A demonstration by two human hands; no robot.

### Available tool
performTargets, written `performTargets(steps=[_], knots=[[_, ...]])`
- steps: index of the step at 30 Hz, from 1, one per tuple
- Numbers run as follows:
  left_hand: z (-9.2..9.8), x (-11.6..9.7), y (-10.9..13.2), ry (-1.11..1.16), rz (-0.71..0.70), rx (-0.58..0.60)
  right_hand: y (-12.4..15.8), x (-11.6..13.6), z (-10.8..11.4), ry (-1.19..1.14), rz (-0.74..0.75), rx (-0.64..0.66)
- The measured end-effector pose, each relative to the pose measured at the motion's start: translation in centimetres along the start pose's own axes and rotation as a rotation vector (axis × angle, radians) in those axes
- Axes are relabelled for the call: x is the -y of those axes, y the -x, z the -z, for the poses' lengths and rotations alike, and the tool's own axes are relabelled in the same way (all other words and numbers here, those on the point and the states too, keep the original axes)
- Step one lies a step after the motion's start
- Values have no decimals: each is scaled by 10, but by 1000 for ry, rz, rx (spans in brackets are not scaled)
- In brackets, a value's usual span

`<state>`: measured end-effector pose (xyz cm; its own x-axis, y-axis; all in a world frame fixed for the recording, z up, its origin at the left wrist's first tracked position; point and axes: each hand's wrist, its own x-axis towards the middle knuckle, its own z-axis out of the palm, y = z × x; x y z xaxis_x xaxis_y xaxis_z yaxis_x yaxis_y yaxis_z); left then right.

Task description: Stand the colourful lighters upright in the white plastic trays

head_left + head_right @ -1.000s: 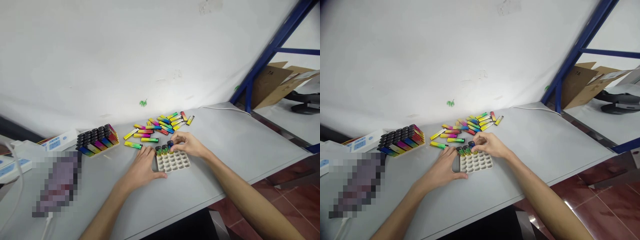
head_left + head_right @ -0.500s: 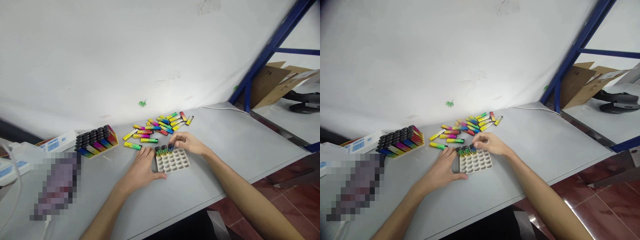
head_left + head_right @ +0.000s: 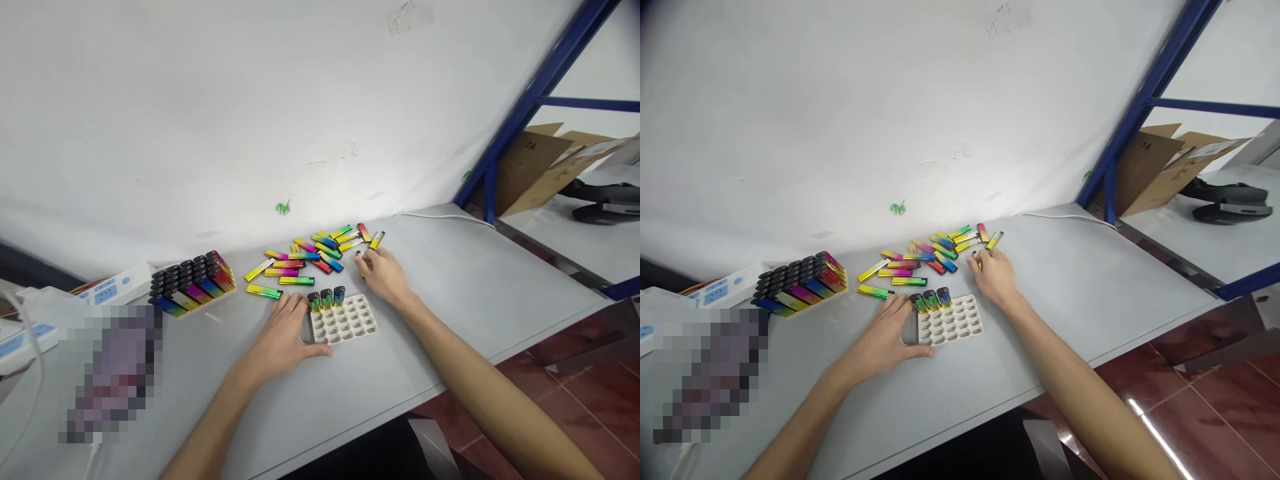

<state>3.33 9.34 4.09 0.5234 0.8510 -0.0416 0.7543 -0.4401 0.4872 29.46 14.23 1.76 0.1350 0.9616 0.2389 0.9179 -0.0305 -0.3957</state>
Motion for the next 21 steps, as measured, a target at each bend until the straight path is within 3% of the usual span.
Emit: performTargets(steps=[4, 7, 11, 15, 21], knots=[[-2, 3, 0, 2, 0, 0, -1, -2, 1, 9, -53, 18], [-3, 4, -1, 1, -15, -8, -3, -5, -1, -108, -69, 38], [-3, 4, -1, -5, -7, -1, -4, -4, -4, -426, -64, 6], [-3, 3, -1, -15, -1, -8, -1, 4, -1, -845, -111, 118], [-1, 0, -1, -22, 3, 9, 1, 15, 6, -1115, -237, 214]])
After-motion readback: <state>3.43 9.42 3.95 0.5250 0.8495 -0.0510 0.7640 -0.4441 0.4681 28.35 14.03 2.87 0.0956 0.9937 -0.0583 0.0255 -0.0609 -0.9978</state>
